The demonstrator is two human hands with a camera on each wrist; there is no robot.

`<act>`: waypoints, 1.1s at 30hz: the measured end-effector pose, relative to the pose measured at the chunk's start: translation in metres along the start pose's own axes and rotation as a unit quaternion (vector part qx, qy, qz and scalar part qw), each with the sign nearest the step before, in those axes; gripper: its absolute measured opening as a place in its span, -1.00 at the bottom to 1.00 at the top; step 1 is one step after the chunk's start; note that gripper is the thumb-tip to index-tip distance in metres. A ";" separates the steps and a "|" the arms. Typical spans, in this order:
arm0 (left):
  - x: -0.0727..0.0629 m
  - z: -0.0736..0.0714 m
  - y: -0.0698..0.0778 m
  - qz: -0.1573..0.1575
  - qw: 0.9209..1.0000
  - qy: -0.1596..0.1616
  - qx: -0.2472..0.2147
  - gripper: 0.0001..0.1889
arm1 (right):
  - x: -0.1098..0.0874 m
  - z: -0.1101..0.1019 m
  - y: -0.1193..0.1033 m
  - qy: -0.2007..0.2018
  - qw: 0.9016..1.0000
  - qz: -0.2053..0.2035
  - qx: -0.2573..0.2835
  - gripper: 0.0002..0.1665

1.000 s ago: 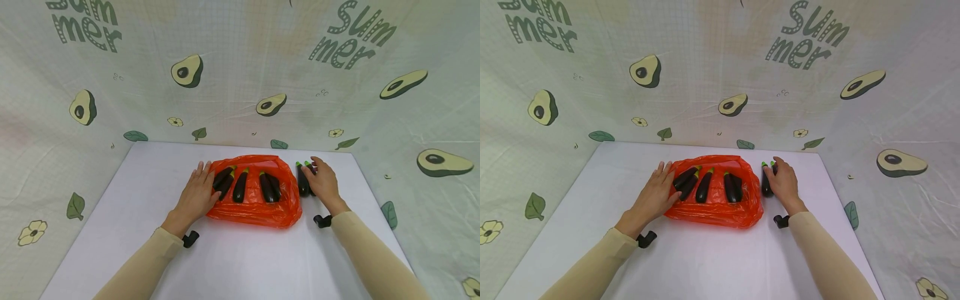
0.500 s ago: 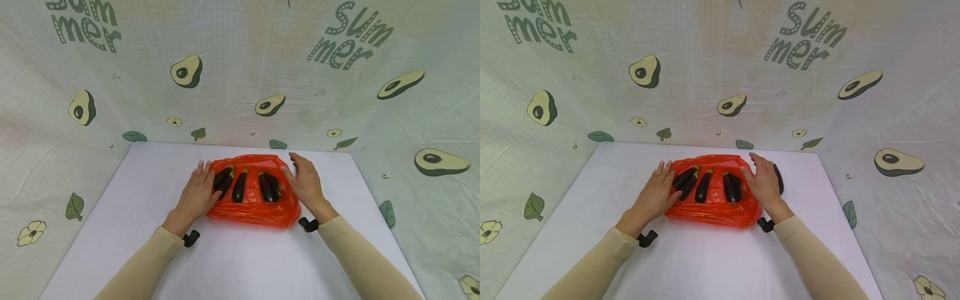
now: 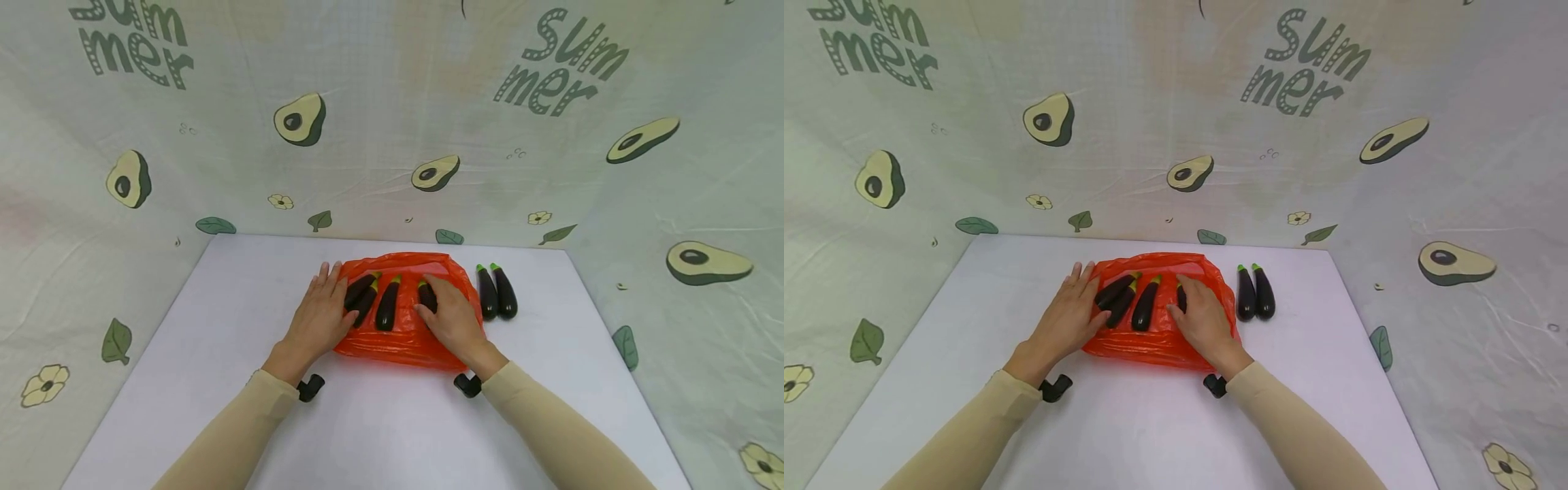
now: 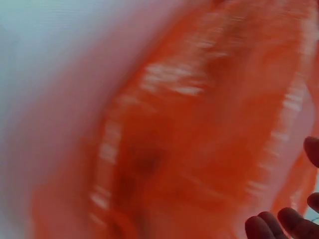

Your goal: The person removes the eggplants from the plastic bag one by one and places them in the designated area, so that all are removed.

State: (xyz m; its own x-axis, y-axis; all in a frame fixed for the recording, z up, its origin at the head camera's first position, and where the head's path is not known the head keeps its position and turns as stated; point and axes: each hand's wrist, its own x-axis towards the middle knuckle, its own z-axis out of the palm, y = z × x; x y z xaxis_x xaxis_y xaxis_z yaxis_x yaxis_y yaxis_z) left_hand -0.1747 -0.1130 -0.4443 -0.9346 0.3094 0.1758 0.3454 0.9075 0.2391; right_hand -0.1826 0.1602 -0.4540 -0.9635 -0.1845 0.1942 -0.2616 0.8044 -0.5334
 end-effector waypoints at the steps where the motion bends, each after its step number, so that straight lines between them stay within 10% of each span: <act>1: 0.000 0.000 0.000 -0.001 1.000 -0.001 0.000 -0.17 | 0.000 0.003 0.001 -0.008 1.000 0.006 -0.004 -0.18; 23: 0.002 0.001 -0.002 -0.009 1.000 -0.010 0.002 -0.13 | 0.006 0.031 0.017 -0.095 0.995 -0.003 -0.032 -0.18; 33: 0.001 0.003 -0.001 -0.011 1.000 -0.014 -0.009 -0.14 | 0.010 0.035 0.016 -0.061 0.989 0.005 -0.135 -0.13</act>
State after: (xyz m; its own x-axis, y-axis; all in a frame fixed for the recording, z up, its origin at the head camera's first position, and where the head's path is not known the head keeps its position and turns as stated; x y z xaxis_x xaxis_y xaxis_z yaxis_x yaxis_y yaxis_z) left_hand -0.1766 -0.1127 -0.4477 -0.9441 0.2964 0.1439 0.3251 0.9095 0.2591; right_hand -0.1984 0.1514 -0.4894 -0.9700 -0.2296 0.0797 -0.2430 0.9249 -0.2924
